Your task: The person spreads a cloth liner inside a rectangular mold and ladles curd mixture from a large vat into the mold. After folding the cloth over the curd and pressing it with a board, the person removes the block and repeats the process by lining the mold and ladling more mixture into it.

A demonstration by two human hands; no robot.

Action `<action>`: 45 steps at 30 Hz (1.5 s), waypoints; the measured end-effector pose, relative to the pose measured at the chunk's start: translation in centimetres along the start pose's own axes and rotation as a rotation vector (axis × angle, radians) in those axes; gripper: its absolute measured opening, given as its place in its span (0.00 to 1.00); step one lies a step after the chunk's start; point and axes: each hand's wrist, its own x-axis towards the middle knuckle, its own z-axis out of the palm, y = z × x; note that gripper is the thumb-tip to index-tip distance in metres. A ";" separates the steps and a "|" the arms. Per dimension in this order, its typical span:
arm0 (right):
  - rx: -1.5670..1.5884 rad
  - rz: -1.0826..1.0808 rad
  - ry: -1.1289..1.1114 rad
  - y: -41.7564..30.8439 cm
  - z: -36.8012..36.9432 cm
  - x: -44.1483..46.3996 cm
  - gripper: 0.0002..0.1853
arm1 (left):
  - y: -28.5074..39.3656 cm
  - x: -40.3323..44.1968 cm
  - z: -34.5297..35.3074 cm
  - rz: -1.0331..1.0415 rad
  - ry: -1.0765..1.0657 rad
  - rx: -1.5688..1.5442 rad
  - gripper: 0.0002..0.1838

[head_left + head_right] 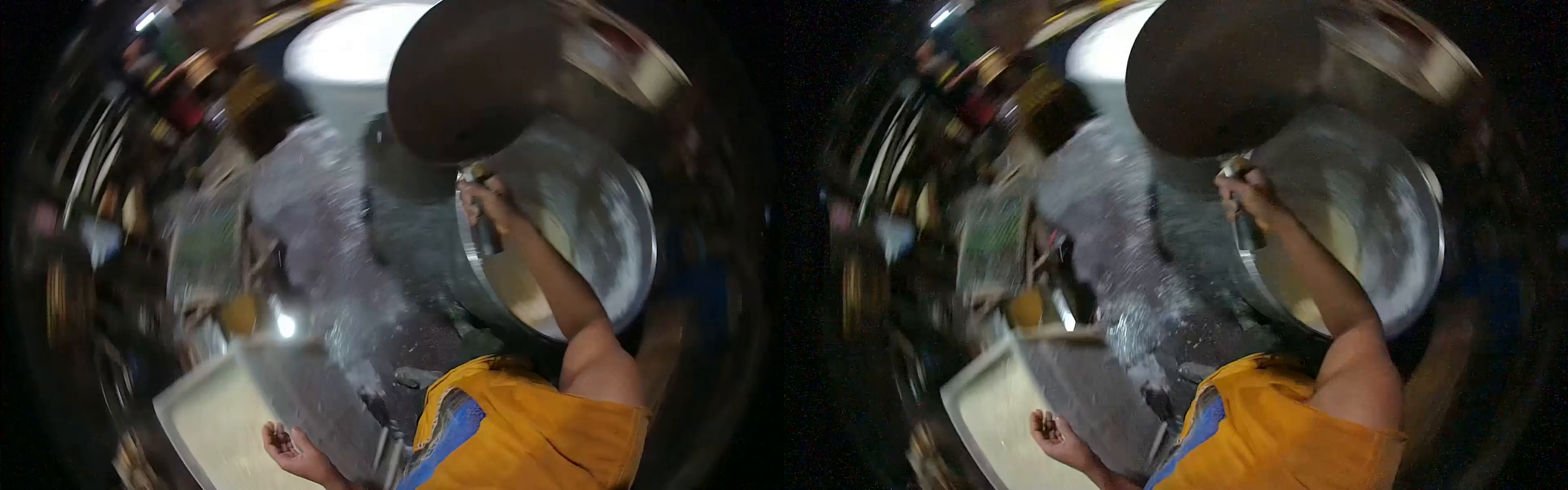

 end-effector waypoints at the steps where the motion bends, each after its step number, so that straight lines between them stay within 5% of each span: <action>1: 0.065 0.021 0.183 1.9 -4.9 0.0 0.06 | 1.6 0.3 4.3 0.034 -0.179 -0.044 0.23; 2: 0.364 0.074 0.037 5.0 -9.9 1.0 0.10 | 3.8 0.1 8.6 0.073 -0.329 -0.040 0.24; 6: 0.613 0.167 0.496 16.5 -21.1 4.9 0.08 | 9.2 -3.6 27.7 0.114 -0.932 -0.083 0.22; 7: 0.943 0.226 0.527 23.4 -24.1 8.0 0.09 | 8.8 -4.6 32.5 0.154 -1.069 -0.081 0.23; 8: 0.933 0.366 0.658 17.3 -23.1 4.4 0.11 | 9.8 -6.3 36.6 0.195 -1.146 0.004 0.24; 10: 1.406 0.329 0.602 27.4 -25.8 7.6 0.09 | 12.1 -10.4 44.5 0.228 -1.271 0.195 0.29; 13: 1.917 0.357 0.663 34.2 -27.1 7.7 0.10 | 6.7 -12.1 53.4 0.707 -1.043 0.423 0.33; 17: 2.730 0.191 0.726 44.0 -28.5 6.6 0.13 | 8.3 -16.1 56.6 0.414 -0.873 0.770 0.41; 19: 2.959 0.035 0.785 48.4 -29.7 5.6 0.14 | 8.3 -16.5 57.0 0.472 -0.812 0.929 0.43; 22: 2.496 0.020 1.119 52.6 -31.5 3.3 0.08 | 6.7 -15.4 57.0 0.620 -0.664 1.017 0.44; 24: 2.010 0.061 1.275 55.4 -34.3 1.3 0.06 | 3.6 -9.3 54.9 0.615 -0.790 0.870 0.42; 25: 2.005 0.165 1.301 57.2 -35.3 0.5 0.06 | 2.1 -6.3 53.9 0.607 -0.854 0.796 0.42; 26: 2.000 0.268 1.324 59.2 -36.2 -0.3 0.05 | 2.3 -4.9 53.3 0.789 -0.803 1.105 0.41; 28: 1.732 0.465 1.340 60.7 -38.6 -2.0 0.04 | 4.8 -10.4 54.9 0.672 -0.697 0.966 0.39; 32: 1.494 0.499 1.292 63.4 -42.5 -5.5 0.05 | 5.2 -10.1 54.7 0.695 -0.611 1.017 0.39; 35: 1.133 0.442 1.302 57.7 -47.1 -7.3 0.07 | 3.9 -3.0 52.6 0.854 -0.596 1.315 0.37; 40: 0.785 0.490 1.261 49.2 -51.7 -8.1 0.09 | 6.1 -12.8 54.7 0.551 -0.686 0.813 0.34; 42: 0.671 0.418 1.256 44.5 -52.4 -8.1 0.10 | 6.2 -14.8 54.3 0.489 -0.700 0.802 0.25; 45: 0.322 0.390 1.078 36.6 -51.6 -7.4 0.10 | 4.2 -14.2 53.3 0.186 -0.931 0.293 0.21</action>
